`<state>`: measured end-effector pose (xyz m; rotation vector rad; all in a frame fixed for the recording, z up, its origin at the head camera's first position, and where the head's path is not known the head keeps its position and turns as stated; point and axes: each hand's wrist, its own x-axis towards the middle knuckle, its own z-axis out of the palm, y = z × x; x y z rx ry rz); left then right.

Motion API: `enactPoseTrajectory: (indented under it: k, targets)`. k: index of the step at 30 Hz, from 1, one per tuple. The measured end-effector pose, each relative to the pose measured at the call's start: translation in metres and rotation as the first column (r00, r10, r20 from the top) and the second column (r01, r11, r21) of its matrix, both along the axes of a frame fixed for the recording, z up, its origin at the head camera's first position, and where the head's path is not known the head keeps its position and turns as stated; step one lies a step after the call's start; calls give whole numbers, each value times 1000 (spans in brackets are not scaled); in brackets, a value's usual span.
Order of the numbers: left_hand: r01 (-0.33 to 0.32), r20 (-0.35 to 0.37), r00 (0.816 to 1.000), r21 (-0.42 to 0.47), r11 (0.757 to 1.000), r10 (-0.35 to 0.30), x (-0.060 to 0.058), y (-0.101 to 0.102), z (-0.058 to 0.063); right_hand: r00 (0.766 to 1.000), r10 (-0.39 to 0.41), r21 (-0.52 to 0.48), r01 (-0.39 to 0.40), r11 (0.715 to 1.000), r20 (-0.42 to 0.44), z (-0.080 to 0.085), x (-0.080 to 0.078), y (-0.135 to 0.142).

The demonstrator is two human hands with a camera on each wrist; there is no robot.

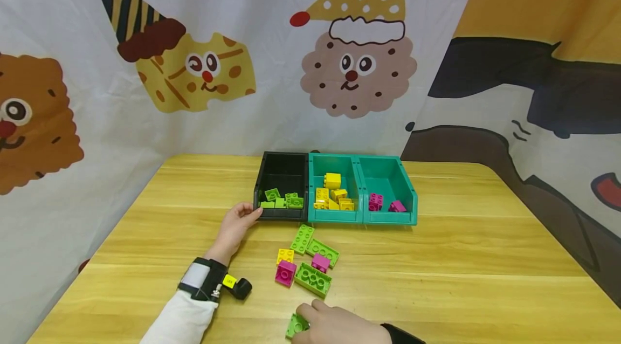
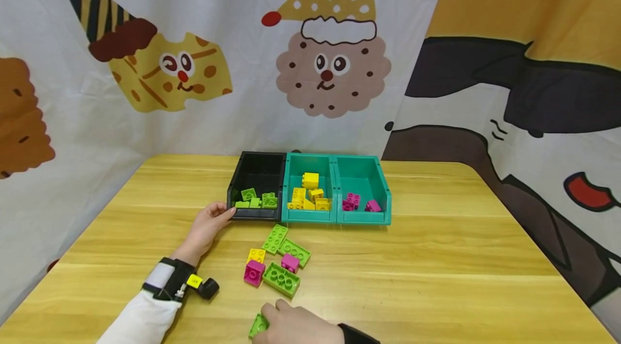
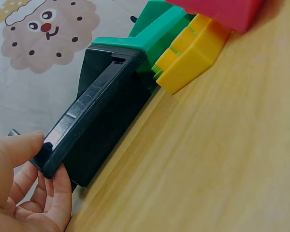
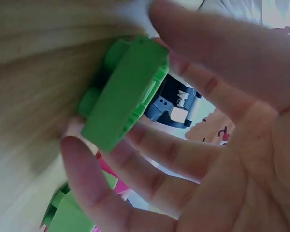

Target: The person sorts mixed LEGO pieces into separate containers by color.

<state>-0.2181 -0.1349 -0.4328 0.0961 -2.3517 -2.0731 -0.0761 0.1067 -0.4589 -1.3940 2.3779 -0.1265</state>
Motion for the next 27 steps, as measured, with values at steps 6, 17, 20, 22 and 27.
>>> enactPoseTrajectory:
  k: [6,17,20,22,27]
  targets:
    - [3,4,1000,7,1000,-3,0,0,-1,1000,17,3,-17,1000,-2,37,8,-5]
    - [1,3,1000,-5,1000,-1,3,0,4,995,-38,-158,53,986,96,93,12,-8]
    - [2,6,1000,-4,1000,-2,3,-1,5,995,-54,-194,69,979,85,97,11,-6]
    - [1,0,1000,-4,1000,-1,1,-1,1,996,-66,-218,79,973,68,99,11,-4]
    - [-5,-10,1000,-15,1000,5,1,0,-1,994,-98,-269,106,957,45,100,9,1]
